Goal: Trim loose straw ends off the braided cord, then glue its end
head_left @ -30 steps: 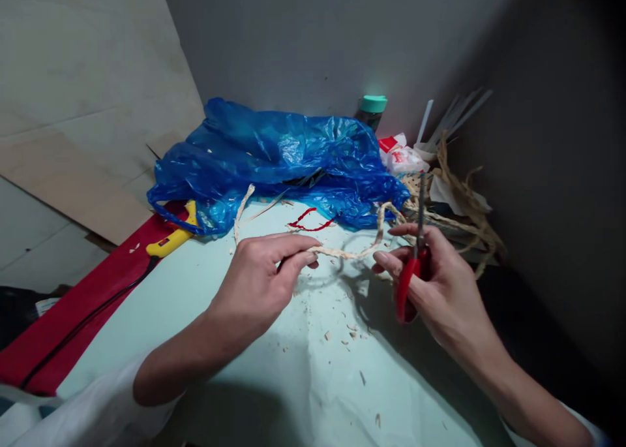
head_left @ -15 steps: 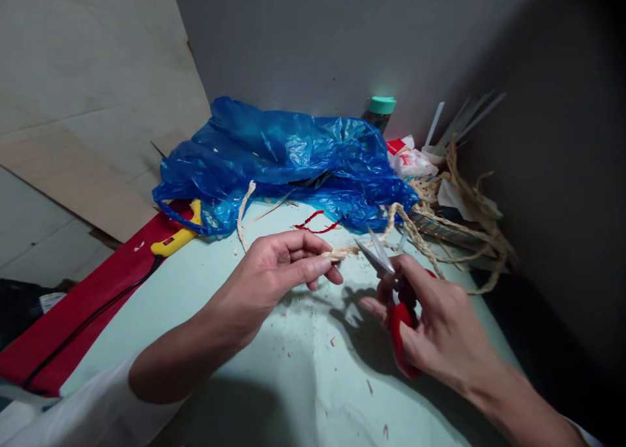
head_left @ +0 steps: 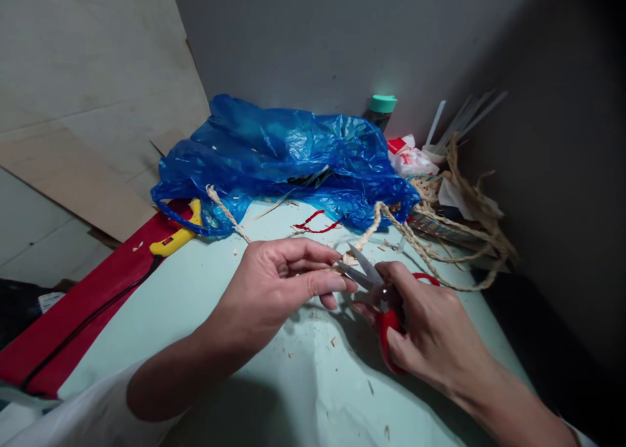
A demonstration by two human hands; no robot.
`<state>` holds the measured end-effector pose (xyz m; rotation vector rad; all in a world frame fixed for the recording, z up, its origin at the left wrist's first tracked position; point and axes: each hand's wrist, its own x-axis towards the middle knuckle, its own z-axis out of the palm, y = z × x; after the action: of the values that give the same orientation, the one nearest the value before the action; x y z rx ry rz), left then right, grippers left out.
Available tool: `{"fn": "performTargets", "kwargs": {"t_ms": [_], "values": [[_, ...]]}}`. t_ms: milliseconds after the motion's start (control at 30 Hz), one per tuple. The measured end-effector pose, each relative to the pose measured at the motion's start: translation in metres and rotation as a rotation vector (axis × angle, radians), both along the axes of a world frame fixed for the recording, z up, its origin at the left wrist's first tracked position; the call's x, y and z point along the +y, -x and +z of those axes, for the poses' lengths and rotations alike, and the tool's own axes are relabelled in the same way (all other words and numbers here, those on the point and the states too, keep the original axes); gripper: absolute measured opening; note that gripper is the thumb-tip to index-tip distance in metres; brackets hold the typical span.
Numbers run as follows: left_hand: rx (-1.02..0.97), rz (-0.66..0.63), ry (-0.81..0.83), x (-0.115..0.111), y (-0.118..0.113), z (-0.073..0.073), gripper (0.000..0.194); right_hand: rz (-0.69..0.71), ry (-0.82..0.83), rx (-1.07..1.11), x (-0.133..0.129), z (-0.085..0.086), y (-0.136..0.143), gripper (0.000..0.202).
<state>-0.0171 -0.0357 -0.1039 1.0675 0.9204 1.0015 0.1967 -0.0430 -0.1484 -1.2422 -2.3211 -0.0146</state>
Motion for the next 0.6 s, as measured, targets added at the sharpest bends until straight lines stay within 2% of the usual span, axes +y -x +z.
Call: {"fn": "performTargets", "kwargs": {"t_ms": [133,300,433,533,600], "values": [[-0.059,-0.072,0.006,0.0006,0.0011,-0.004,0.006,0.003,-0.01,-0.008,0.0008,-0.0004,0.0009,0.011],[-0.083,-0.104,0.017,0.0022,0.0014,-0.0068,0.005,-0.027,-0.059,-0.023,-0.001,-0.0011,-0.0005,0.016],[-0.068,-0.112,0.002,0.0024,0.001,-0.0076,0.008,-0.002,0.005,-0.046,-0.0015,-0.0021,0.0,0.012],[-0.023,-0.115,-0.016,0.0026,-0.0004,-0.0071,0.009,0.017,-0.087,-0.105,-0.001,-0.0025,-0.0008,0.009],[0.021,-0.124,-0.021,0.0029,-0.0015,-0.0064,0.008,0.005,-0.196,-0.155,-0.0006,-0.0026,-0.0024,0.015]]}}
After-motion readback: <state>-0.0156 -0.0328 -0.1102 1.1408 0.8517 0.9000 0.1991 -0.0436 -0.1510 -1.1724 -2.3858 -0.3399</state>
